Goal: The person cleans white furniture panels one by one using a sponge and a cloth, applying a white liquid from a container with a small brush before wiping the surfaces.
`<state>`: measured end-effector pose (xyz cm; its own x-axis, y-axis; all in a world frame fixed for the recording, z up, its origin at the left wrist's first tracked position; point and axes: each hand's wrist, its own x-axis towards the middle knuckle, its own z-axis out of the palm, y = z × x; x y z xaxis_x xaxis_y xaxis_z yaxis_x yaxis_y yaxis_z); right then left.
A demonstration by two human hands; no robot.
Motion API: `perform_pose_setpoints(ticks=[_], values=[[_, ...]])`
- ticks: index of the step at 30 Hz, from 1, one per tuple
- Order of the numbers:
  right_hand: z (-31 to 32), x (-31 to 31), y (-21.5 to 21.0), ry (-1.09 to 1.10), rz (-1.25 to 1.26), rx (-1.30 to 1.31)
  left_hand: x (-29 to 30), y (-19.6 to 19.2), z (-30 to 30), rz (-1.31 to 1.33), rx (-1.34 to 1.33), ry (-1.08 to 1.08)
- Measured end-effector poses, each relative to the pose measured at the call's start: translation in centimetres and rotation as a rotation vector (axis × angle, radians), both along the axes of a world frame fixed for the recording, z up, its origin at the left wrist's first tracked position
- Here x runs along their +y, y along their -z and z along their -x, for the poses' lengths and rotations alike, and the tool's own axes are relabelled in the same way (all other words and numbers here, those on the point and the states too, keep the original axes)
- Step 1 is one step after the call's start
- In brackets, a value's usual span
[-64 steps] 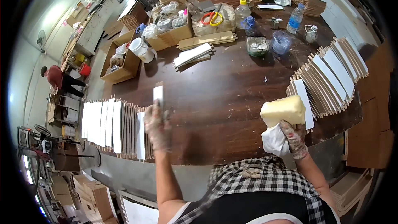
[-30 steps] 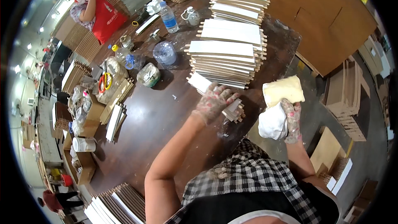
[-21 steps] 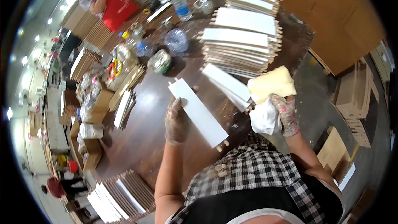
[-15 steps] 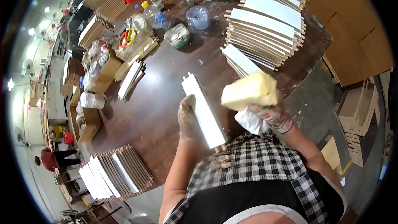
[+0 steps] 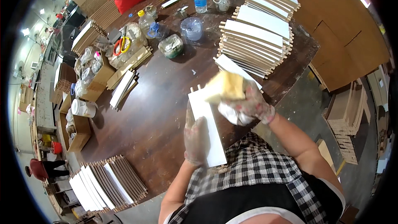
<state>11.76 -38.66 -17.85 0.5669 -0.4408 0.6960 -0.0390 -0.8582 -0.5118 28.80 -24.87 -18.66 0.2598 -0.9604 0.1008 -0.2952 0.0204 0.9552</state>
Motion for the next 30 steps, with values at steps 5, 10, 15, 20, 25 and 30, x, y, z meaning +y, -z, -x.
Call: perform_pose_setpoints(ticks=[5,10,15,20,25,30], values=[[-0.8,0.2,-3.0,0.023,-0.856,-0.246,0.0,-0.6,-0.9,0.24,-0.487,0.052],[0.0,1.9,-1.0,-0.082,-0.933,-0.039,-1.6,2.7,-2.4,0.123,0.024,0.025],[1.4,5.6,2.7,-0.446,-0.471,-0.146,-5.3,6.3,-6.0,0.272,-0.47,-0.103],[4.4,4.7,0.4,-0.283,-0.383,-0.106,-6.1,3.0,-5.3,0.071,0.432,-0.16],[4.2,3.1,-3.3,0.098,-1.017,-0.426,-3.9,-1.6,-0.8,0.07,0.397,-0.109],[1.2,2.6,-6.3,0.116,-0.884,-0.351,-1.9,-2.5,0.3,0.037,0.45,-0.007]])
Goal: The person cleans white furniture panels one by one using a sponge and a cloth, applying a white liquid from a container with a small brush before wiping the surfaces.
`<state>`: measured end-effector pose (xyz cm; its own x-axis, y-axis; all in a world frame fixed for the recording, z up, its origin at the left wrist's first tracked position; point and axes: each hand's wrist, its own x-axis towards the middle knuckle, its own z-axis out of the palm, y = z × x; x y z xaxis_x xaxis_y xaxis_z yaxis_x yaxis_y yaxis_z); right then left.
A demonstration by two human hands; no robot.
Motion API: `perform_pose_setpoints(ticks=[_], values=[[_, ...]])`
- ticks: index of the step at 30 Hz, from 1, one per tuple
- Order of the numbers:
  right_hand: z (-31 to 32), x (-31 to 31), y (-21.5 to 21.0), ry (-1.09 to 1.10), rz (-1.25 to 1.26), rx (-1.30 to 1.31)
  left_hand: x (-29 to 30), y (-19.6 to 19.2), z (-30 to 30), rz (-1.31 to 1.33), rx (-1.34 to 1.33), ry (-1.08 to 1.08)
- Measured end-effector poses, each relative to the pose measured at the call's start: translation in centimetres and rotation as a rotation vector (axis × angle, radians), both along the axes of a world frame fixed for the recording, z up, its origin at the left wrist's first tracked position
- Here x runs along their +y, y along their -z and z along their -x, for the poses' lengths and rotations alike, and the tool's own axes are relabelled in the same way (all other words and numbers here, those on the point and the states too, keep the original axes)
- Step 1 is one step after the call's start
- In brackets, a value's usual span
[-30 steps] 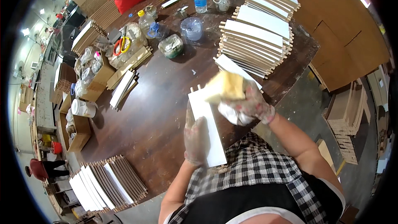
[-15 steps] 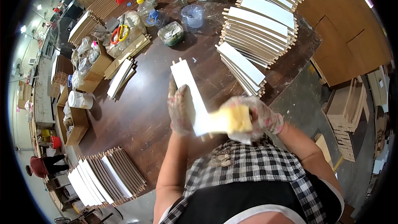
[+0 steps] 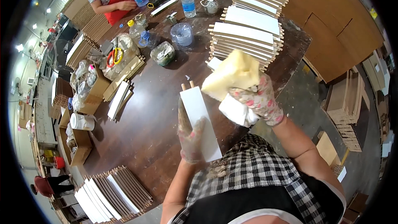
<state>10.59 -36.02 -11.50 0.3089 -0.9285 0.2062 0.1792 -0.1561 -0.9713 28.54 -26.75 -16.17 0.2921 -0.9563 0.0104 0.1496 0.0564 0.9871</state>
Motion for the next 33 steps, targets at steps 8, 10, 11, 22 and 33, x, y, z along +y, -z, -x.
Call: perform_pose_setpoints(ticks=[8,10,11,22,33], values=[[-1.0,-1.5,0.6,0.038,0.088,0.004,0.2,0.2,0.1,0.036,-0.077,0.073],[-1.0,-1.0,-0.1,-0.011,0.157,0.093,0.3,0.7,-0.2,0.025,-0.106,0.062],[-1.0,-0.8,-0.3,-0.057,0.23,0.185,0.3,0.8,-0.4,0.017,-0.133,0.054],[-0.7,-2.6,0.9,0.119,0.579,0.442,-0.1,0.5,-0.2,-0.005,-0.005,0.103],[0.5,-2.8,3.7,-0.083,-0.181,-0.515,-0.9,2.6,-1.2,-0.152,0.449,0.15]])
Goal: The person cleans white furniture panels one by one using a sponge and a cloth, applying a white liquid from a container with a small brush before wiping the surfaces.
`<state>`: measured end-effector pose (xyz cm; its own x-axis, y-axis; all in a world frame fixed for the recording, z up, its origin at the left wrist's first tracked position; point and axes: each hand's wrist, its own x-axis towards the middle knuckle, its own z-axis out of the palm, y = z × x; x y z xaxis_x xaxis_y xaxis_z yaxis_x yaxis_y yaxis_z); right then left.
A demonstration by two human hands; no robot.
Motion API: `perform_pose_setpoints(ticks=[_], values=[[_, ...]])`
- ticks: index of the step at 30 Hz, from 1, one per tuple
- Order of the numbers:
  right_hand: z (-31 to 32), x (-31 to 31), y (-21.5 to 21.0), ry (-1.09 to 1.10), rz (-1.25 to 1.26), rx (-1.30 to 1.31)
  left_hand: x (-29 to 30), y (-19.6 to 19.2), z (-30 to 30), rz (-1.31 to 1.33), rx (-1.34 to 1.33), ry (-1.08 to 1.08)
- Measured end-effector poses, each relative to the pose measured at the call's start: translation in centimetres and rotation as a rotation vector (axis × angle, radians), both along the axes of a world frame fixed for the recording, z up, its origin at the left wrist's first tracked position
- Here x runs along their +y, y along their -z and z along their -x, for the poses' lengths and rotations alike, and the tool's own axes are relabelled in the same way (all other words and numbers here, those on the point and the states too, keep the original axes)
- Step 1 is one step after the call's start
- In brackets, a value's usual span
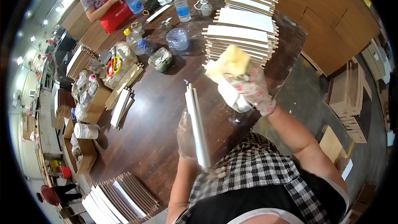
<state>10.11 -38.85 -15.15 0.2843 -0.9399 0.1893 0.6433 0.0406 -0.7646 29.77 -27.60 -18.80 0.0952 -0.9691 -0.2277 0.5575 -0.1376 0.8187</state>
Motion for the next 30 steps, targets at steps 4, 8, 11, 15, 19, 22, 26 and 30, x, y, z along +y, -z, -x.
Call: perform_pose_setpoints(ticks=[4,8,11,15,19,22,26,30], values=[[0.8,1.3,-0.8,0.103,0.251,0.411,0.0,1.5,-0.6,-0.031,0.812,0.246],[1.2,1.7,0.6,-0.004,0.177,0.01,0.8,0.1,1.1,-0.271,0.457,0.169],[1.0,3.4,0.3,0.006,0.19,0.071,0.9,-0.3,1.5,-0.201,0.024,0.285],[-2.8,5.5,0.8,-0.01,0.251,-0.114,1.3,1.3,2.5,0.004,0.349,0.25],[-1.8,3.7,2.0,-0.136,0.079,-0.313,1.6,0.0,1.9,0.215,-0.744,0.357],[-1.7,3.5,0.8,0.026,-0.072,-0.064,1.7,1.0,1.4,0.172,-0.408,0.412],[-2.1,2.9,2.6,0.08,-0.043,0.025,1.6,-1.2,2.2,-0.148,-0.119,0.477],[-3.0,2.7,3.4,0.111,-0.134,-0.024,1.6,3.5,2.7,0.065,-0.192,0.154]])
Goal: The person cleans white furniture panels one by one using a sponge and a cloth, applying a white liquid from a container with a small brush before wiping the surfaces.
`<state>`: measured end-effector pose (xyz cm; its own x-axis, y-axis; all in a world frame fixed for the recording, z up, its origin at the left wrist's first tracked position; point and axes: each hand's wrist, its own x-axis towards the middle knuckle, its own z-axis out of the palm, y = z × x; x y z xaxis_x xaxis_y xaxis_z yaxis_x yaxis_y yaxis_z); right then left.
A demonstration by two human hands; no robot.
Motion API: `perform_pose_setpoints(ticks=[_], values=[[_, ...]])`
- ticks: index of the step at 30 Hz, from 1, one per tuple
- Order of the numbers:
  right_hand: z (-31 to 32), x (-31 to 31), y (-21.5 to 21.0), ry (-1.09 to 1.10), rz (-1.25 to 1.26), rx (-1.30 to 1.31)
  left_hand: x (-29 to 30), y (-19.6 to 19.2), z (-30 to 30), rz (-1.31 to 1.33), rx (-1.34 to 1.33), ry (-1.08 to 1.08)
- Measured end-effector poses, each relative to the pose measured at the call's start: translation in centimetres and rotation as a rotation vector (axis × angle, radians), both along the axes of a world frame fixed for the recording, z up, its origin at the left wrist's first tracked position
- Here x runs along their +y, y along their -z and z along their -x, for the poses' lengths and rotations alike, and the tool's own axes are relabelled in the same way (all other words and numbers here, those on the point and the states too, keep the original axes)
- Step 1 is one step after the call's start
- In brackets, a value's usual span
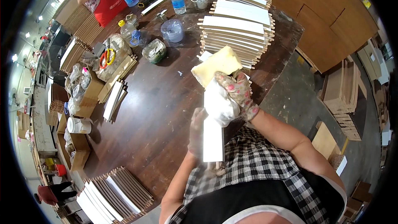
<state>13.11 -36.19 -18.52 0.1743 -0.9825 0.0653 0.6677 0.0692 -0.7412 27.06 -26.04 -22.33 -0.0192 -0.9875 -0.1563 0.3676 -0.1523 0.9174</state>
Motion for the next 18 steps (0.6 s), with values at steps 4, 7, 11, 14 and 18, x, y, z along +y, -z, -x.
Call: perform_pose_setpoints(ticks=[4,7,11,14,18], values=[[-0.6,-0.1,-1.3,-0.005,-0.026,0.045,-0.7,0.3,-0.6,0.547,-0.839,-0.289],[-1.0,-0.3,-2.4,0.07,0.125,0.204,-0.9,0.2,-0.8,0.469,-0.554,-0.267],[0.4,-1.9,0.7,0.038,0.273,0.345,-0.8,-3.7,-0.7,0.14,0.198,-0.374],[2.4,-2.2,0.9,-0.053,0.165,-0.128,-1.4,-3.0,-2.9,0.053,-0.064,-0.403],[4.5,0.0,-1.8,-0.426,0.316,0.228,-1.8,-1.9,-3.5,0.037,0.072,-0.357]])
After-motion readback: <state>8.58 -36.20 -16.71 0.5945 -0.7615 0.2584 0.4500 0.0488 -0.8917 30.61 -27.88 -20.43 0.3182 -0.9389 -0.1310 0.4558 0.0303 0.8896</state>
